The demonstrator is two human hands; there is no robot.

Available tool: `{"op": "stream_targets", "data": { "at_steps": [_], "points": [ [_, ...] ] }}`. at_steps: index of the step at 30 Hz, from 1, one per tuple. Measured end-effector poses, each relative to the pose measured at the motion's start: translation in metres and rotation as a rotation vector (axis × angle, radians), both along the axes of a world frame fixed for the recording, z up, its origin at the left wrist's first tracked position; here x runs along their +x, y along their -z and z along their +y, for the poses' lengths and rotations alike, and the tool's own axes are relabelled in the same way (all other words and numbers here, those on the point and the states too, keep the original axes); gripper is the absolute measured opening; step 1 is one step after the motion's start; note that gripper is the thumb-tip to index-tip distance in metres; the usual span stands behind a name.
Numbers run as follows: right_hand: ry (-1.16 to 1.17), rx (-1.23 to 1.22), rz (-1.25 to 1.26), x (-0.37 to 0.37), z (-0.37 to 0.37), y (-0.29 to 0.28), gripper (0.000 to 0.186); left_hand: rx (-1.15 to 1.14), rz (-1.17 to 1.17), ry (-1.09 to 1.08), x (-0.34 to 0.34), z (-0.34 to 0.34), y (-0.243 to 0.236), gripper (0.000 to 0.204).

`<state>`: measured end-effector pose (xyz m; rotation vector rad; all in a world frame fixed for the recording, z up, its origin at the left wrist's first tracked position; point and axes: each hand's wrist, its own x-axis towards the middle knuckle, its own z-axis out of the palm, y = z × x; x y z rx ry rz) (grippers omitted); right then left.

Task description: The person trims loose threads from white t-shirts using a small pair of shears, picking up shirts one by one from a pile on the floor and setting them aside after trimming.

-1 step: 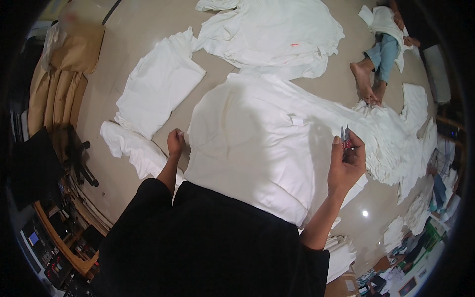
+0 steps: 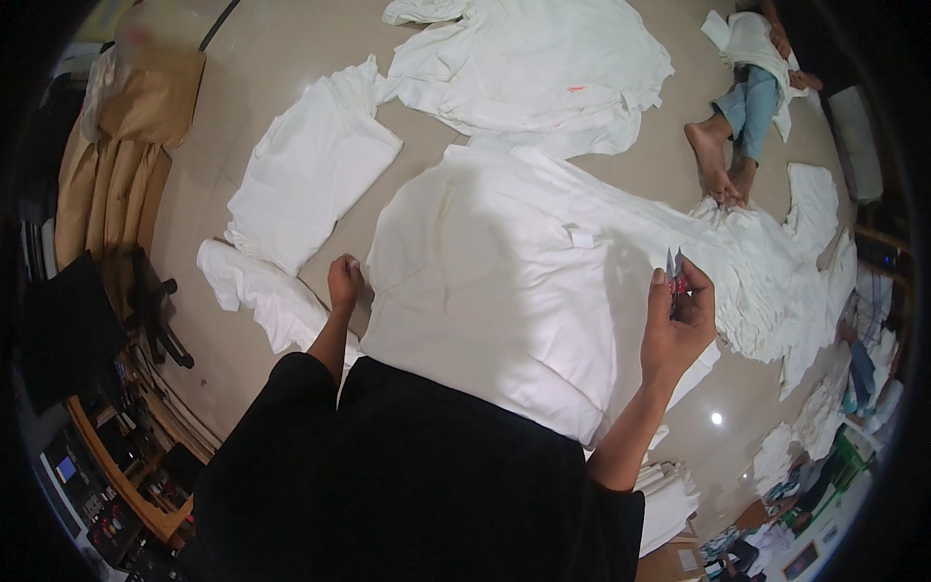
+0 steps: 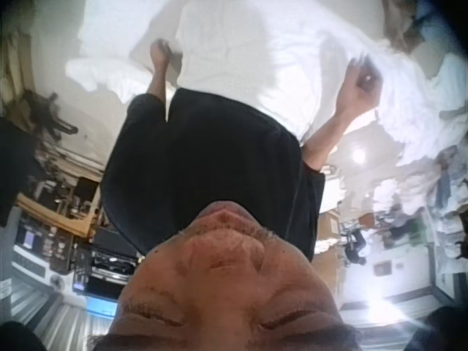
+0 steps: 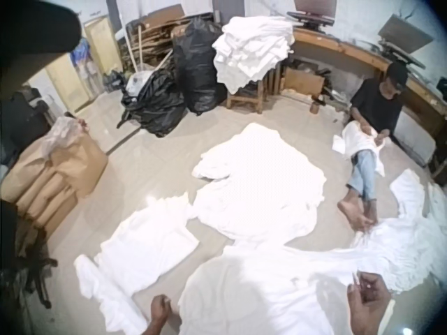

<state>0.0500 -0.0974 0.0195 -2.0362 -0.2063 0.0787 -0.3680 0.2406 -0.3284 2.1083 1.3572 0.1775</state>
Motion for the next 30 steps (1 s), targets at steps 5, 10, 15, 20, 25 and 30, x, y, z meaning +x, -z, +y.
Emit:
{"op": "stream_targets", "data": {
  "at_steps": [5,10,15,20,25,30],
  "points": [
    [0.050,-0.018,0.016,-0.003,-0.011,0.003,0.027,0.283,0.032,-0.016,0.027,-0.021,-0.040,0.039],
    [0.028,0.219,0.074,-0.003,-0.020,0.004,0.027,0.368,0.160,-0.167,0.024,-0.010,-0.039,0.029],
    [0.128,0.263,0.092,-0.005,-0.013,-0.007,0.022,0.053,-0.171,-0.106,0.091,0.027,-0.055,0.023],
    [0.139,0.415,-0.025,-0.006,-0.013,-0.008,0.007,0.044,-0.520,0.170,0.247,0.079,-0.078,0.014],
    [0.189,0.240,-0.180,-0.021,-0.028,-0.021,0.023,0.060,-0.461,0.551,0.408,0.091,-0.063,0.026],
    [0.195,0.115,-0.250,-0.051,-0.073,-0.040,0.040,0.093,-0.279,0.695,0.510,0.064,-0.029,0.036]
  ]
}}
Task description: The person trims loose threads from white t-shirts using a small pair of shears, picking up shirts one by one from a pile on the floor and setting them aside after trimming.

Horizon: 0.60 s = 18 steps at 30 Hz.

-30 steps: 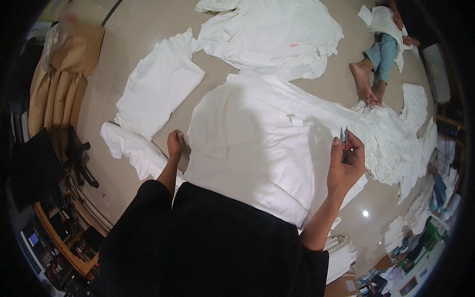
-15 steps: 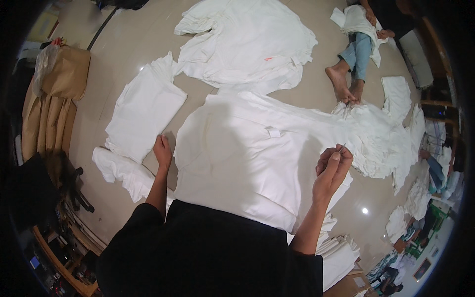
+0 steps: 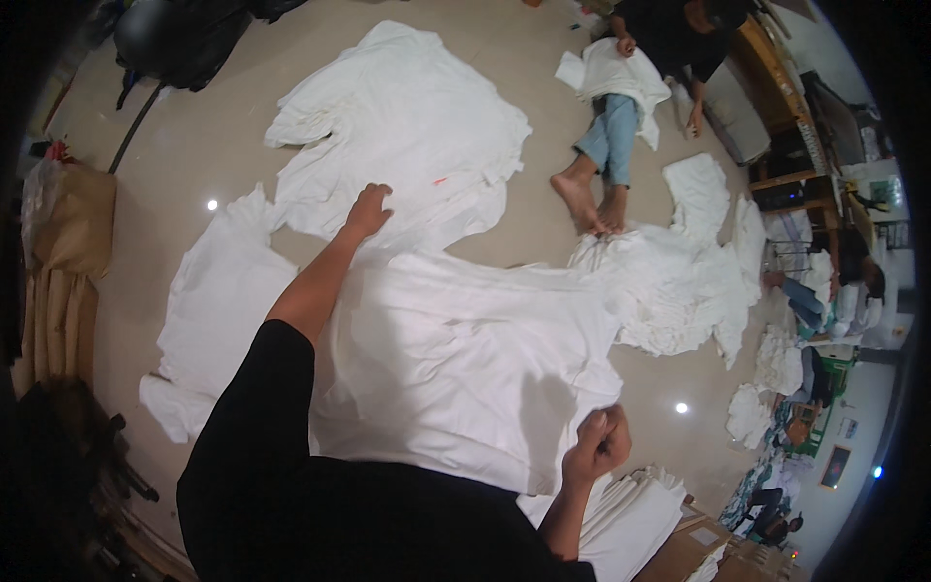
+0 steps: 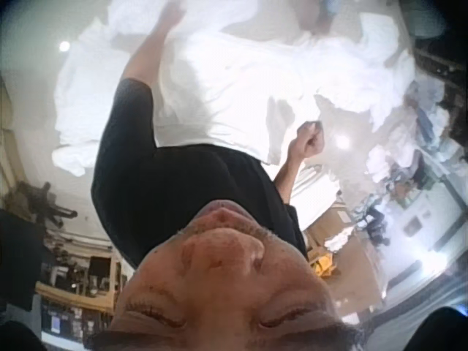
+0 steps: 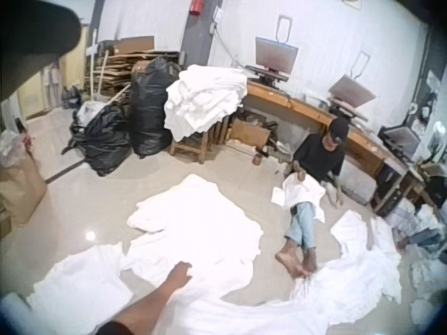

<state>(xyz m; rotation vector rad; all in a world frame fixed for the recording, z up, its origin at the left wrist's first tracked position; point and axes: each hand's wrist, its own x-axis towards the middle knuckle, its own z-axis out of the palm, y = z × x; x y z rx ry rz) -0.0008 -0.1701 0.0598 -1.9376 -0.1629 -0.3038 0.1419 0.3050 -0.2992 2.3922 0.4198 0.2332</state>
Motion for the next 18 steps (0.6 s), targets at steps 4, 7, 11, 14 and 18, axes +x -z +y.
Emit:
{"op": "stream_targets", "data": {
  "at_steps": [4,7,11,14,18],
  "points": [
    [0.123,-0.224,-0.099,-0.023,-0.033,-0.016,0.043,0.201,0.062,-0.104,0.020,-0.003,0.031,0.024],
    [0.212,-0.151,-0.016,-0.034,-0.043,-0.018,0.043,0.281,0.077,-0.050,0.025,0.006,0.023,0.008],
    [0.192,-0.091,0.047,-0.022,-0.053,0.000,0.042,-0.043,-0.088,-0.166,0.030,0.023,-0.016,0.010],
    [0.129,-0.118,0.049,0.004,-0.047,0.018,0.041,-0.117,-0.343,-0.243,0.045,0.036,-0.077,0.010],
    [0.031,-0.134,-0.017,0.063,0.018,0.011,0.018,-0.005,-0.494,0.020,0.066,0.038,-0.224,0.009]
  ]
}}
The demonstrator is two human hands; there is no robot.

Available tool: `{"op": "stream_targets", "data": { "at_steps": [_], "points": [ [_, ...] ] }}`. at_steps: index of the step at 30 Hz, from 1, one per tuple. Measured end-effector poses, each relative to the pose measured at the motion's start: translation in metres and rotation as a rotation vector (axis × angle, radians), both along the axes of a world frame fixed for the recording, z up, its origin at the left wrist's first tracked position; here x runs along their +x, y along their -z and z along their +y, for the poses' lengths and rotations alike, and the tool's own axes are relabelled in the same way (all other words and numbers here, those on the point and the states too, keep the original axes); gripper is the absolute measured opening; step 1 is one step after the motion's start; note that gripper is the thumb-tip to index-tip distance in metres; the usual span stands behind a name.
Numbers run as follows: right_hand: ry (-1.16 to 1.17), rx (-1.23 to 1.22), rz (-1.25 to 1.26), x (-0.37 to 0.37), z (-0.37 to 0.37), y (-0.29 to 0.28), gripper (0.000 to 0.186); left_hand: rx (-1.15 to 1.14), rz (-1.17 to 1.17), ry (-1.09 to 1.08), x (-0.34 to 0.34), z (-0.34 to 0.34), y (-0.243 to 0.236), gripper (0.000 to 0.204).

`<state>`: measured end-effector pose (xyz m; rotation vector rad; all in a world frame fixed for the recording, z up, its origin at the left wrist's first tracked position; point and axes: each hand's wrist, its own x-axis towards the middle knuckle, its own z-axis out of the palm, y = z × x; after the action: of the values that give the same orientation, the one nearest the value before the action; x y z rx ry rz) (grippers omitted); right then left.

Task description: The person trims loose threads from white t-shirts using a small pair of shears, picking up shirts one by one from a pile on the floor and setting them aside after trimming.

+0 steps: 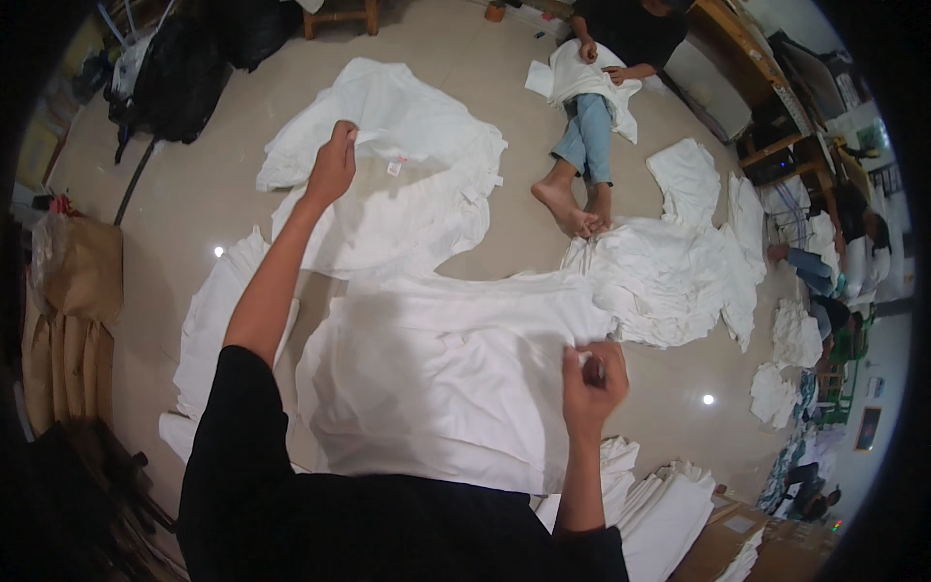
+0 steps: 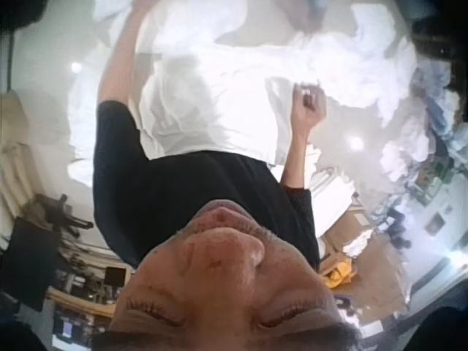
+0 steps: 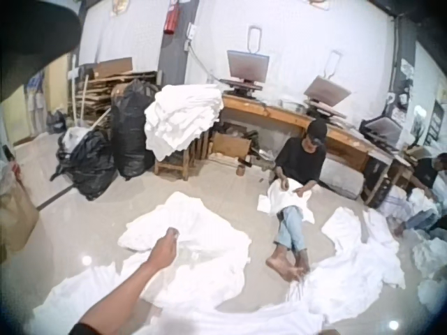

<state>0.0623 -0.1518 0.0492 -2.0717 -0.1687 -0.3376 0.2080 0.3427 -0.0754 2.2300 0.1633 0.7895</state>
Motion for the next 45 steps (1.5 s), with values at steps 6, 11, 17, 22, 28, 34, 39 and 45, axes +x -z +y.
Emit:
{"op": "stream_targets", "data": {
  "at_steps": [6,11,17,22,28,34,39,45],
  "points": [
    [-0.245,0.019,-0.191,0.084,0.129,0.021,0.068,0.232,-0.110,0.196,-0.016,-0.033,-0.234,0.012],
    [-0.153,0.152,-0.257,0.103,0.211,0.041,0.089,0.298,-0.271,0.239,-0.038,-0.043,-0.361,0.022],
    [-0.630,0.617,0.249,0.119,0.203,-0.004,0.084,0.405,-0.342,0.266,-0.079,-0.046,-0.438,0.018],
    [-0.967,0.562,0.720,0.103,0.185,-0.024,0.034,0.493,-0.313,0.207,-0.107,-0.033,-0.467,0.020],
    [-0.652,0.232,0.262,0.117,0.114,-0.097,0.025,0.585,-0.313,0.062,-0.124,0.046,-0.483,0.040],
    [-0.363,0.458,-0.082,0.164,0.059,-0.170,0.027,0.613,-0.084,0.103,-0.153,0.009,-0.496,0.038],
    [-0.312,0.065,-0.657,0.195,0.012,-0.256,0.019,0.872,-0.081,0.044,-0.142,0.047,-0.494,0.034],
    [-0.328,-0.056,-0.800,0.227,0.007,-0.327,0.008,0.435,0.020,0.138,-0.119,0.065,-0.482,0.017]
  ]
}}
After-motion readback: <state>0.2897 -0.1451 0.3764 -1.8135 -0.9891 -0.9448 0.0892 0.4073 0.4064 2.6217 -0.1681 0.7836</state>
